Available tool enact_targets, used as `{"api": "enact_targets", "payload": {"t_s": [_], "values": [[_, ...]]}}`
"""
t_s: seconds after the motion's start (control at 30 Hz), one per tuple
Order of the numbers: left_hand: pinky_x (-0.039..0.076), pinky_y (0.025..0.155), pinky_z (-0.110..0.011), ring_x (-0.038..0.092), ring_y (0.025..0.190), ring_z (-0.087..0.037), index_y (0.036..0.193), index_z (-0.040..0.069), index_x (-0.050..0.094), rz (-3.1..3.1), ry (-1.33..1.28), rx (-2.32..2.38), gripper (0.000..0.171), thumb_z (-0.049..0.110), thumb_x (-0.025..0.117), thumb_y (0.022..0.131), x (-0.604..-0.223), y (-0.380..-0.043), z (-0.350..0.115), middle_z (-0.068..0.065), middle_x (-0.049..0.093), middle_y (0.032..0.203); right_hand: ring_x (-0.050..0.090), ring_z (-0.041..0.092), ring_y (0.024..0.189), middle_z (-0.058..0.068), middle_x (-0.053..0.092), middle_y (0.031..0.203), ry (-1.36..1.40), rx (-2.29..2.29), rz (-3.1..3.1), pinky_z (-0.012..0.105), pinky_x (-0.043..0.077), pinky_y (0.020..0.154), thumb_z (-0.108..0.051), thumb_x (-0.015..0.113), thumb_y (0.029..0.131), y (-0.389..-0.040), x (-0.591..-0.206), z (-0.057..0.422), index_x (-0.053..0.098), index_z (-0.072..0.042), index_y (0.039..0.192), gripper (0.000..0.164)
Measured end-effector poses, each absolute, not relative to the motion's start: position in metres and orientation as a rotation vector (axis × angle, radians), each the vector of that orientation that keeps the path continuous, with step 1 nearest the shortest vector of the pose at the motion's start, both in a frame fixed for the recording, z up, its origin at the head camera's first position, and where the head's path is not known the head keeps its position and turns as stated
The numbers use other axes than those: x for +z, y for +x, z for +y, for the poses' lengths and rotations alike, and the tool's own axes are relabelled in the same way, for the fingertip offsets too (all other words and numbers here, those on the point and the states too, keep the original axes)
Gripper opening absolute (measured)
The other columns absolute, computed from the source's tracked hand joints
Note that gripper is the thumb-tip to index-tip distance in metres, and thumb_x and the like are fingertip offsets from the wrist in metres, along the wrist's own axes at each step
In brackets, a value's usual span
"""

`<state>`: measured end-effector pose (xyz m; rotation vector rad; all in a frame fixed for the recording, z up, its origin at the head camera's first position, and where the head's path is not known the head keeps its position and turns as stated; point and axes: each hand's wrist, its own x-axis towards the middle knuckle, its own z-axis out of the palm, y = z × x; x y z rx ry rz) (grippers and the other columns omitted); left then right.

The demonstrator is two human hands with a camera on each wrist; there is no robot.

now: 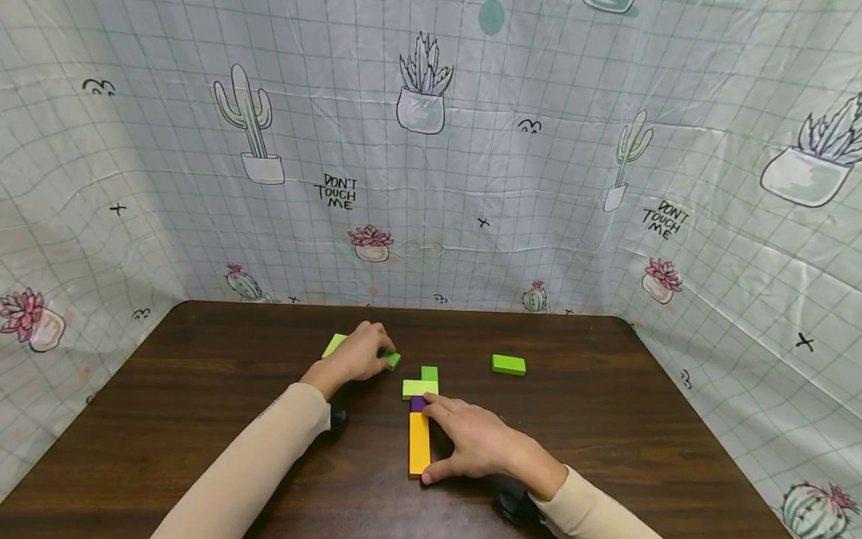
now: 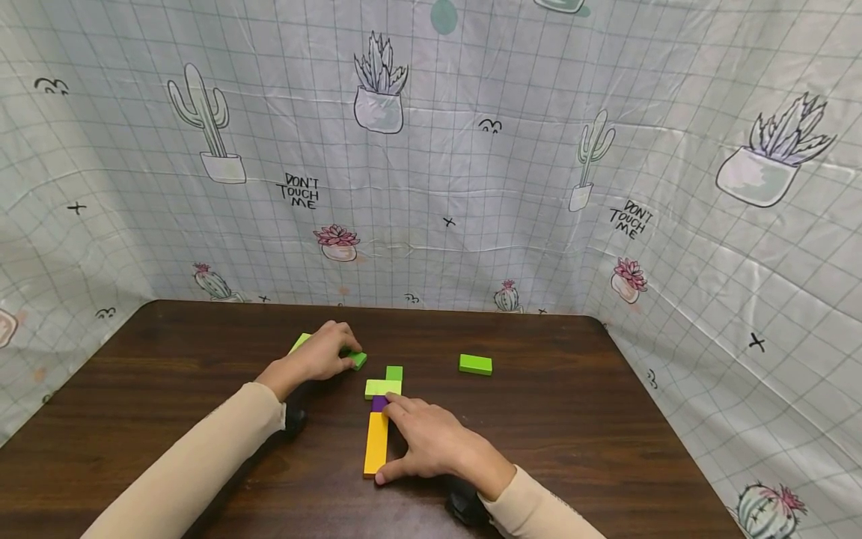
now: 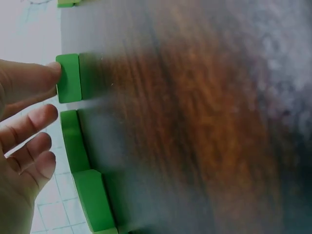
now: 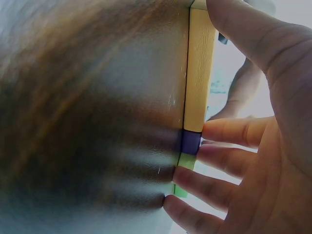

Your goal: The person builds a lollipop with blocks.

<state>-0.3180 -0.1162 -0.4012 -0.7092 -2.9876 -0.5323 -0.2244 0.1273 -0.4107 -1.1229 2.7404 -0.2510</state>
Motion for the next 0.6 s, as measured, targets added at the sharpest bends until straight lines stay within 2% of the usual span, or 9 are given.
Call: {"api": "enact_targets", "payload": {"t_s": [0.3,0.6], "values": [[0.048,0.081,-0.036,0.055,0.089,-0.020,0.105,0.008,0.071,-3.016,-0.686,-0.656,0.024,0.021,0.074,0.085,-0.403,-0.318,-0.110,-0.004,0.056,0.098,0.041,0.025,0.133,0.003,0.029,0.154,-1.118,-0.248,2.741,0.045,0.042,0.100,-0.079,0.058,0.071,-0.225,-0.411,0.127,0.042,-0.015,0.142,0.097],[0.049,0.086,-0.038,0.059,0.098,-0.022,0.107,0.008,0.069,-3.040,-0.689,-0.759,0.025,0.022,0.072,0.086,-0.405,-0.316,-0.102,-0.006,0.062,0.107,0.042,0.025,0.132,0.003,0.030,0.153,-1.135,-0.250,2.749,0.044,0.042,0.099,-0.079,0.058,0.071,-0.224,-0.411,0.128,0.044,-0.015,0.140,0.095]]}}
